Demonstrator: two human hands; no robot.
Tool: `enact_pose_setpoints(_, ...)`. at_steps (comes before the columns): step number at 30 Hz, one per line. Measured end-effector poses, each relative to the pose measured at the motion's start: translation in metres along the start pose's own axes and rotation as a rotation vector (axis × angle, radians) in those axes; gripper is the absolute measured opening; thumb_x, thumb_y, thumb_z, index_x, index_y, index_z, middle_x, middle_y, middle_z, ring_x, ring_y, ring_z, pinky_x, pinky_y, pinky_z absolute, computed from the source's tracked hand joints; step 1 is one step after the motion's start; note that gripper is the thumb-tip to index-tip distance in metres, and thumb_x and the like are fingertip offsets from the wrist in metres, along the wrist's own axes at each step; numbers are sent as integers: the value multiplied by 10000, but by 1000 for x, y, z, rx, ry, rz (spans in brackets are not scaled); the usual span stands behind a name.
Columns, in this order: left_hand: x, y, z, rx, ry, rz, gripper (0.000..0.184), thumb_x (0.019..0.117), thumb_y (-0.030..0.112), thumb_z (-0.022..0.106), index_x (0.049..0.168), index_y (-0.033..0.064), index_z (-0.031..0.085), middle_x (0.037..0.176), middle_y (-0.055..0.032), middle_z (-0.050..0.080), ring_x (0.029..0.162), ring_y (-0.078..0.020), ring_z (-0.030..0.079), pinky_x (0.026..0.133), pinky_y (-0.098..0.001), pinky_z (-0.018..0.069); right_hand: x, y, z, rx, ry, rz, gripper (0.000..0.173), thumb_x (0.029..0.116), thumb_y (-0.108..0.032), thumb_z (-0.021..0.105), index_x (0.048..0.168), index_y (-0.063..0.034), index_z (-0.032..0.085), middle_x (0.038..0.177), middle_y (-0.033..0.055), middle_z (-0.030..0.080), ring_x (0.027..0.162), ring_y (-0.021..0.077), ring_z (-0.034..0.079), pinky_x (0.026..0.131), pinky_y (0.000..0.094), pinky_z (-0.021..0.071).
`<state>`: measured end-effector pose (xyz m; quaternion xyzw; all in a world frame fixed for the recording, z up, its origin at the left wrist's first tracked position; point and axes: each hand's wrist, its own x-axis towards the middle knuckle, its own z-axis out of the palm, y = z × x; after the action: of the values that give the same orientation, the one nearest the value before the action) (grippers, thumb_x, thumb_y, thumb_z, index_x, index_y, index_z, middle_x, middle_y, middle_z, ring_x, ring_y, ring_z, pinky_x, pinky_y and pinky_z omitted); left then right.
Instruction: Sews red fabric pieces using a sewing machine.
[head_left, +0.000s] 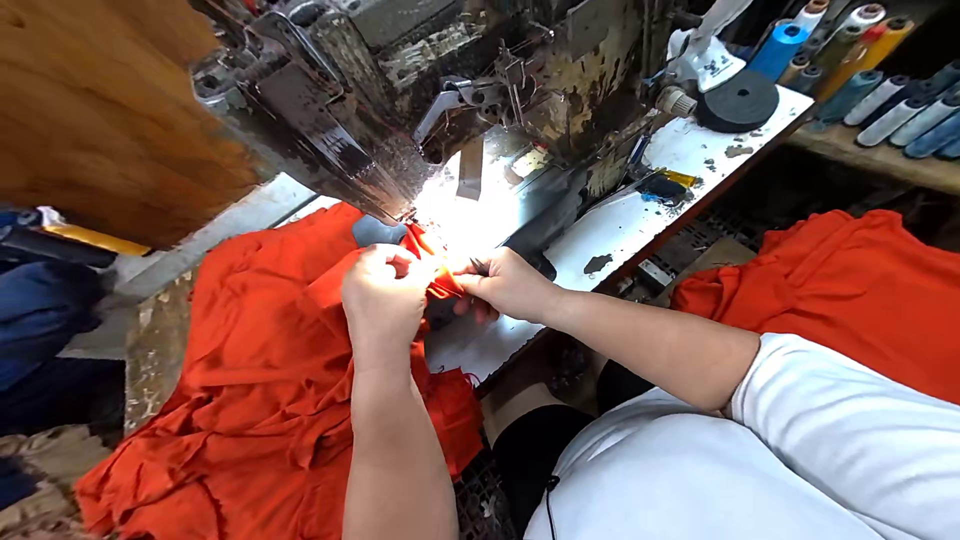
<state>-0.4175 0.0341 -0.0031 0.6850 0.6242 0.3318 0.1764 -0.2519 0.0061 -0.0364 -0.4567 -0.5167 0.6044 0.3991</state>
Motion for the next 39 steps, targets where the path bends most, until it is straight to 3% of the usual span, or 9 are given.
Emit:
enact_pose_setpoints(3,-3,5,-6,-889,14,-179,117,998,31,602,941,133,593,820,37,693,719,-44,690,700,-222,611,3,-7,-9,63,-101,41,483,1111,-416,428,1064,3,664,794,72,732,504,72,595,465,212,475)
enact_pose_setpoints(6,-9,31,-10,-1370,81,-355,183,1070,138,493,935,141,615,787,20,683,705,-46,693,682,-185,604,7,-13,-10,-296,-26,-274,301,1063,-254,581,956,-1,703,772,62,685,607,101,605,567,280,504)
enact_pose_setpoints(9,-9,22,-7,-943,34,-41,152,1025,35,556,933,155,574,814,53,686,685,-16,670,667,-178,594,-5,-19,-6,-688,24,-508,176,965,-191,700,926,-25,744,1047,126,657,891,222,667,764,417,578)
enact_pose_setpoints(12,-8,10,-21,60,-187,502,150,966,37,588,1073,-33,666,939,-109,693,752,-186,668,686,-397,576,-19,-14,-9,-535,-175,-416,209,970,-159,693,841,4,705,715,68,626,622,105,579,590,284,487)
enact_pose_setpoints(15,-3,11,-18,551,-388,819,125,899,85,583,848,83,697,852,-87,691,725,-295,700,562,-530,546,-16,7,-15,-474,-213,-308,213,992,-180,676,965,26,721,786,86,675,648,97,627,640,271,552)
enact_pose_setpoints(19,39,18,-41,900,-510,507,144,960,136,582,947,84,715,801,-163,684,747,-410,689,581,-628,495,6,23,-15,-456,-117,-435,194,964,-144,693,903,36,732,778,105,686,691,127,644,678,313,543)
enact_pose_setpoints(26,31,41,-57,822,-589,627,167,815,315,703,713,201,637,670,13,599,614,-207,622,525,-487,477,9,18,-17,-500,-108,-473,137,951,-109,702,893,5,750,739,74,692,669,99,632,646,294,524)
enact_pose_setpoints(33,17,20,-45,682,-557,786,381,884,589,571,807,247,720,702,52,647,657,-168,667,540,-475,516,6,28,-14,-570,-103,-526,149,953,-118,671,910,-2,753,849,97,715,802,158,676,745,355,555)
enact_pose_setpoints(39,3,26,-34,740,-605,806,357,858,581,605,754,246,672,741,64,615,637,-129,623,522,-409,481,-3,32,-14,-567,-123,-491,188,965,-156,651,922,6,735,846,100,697,809,177,667,749,378,543)
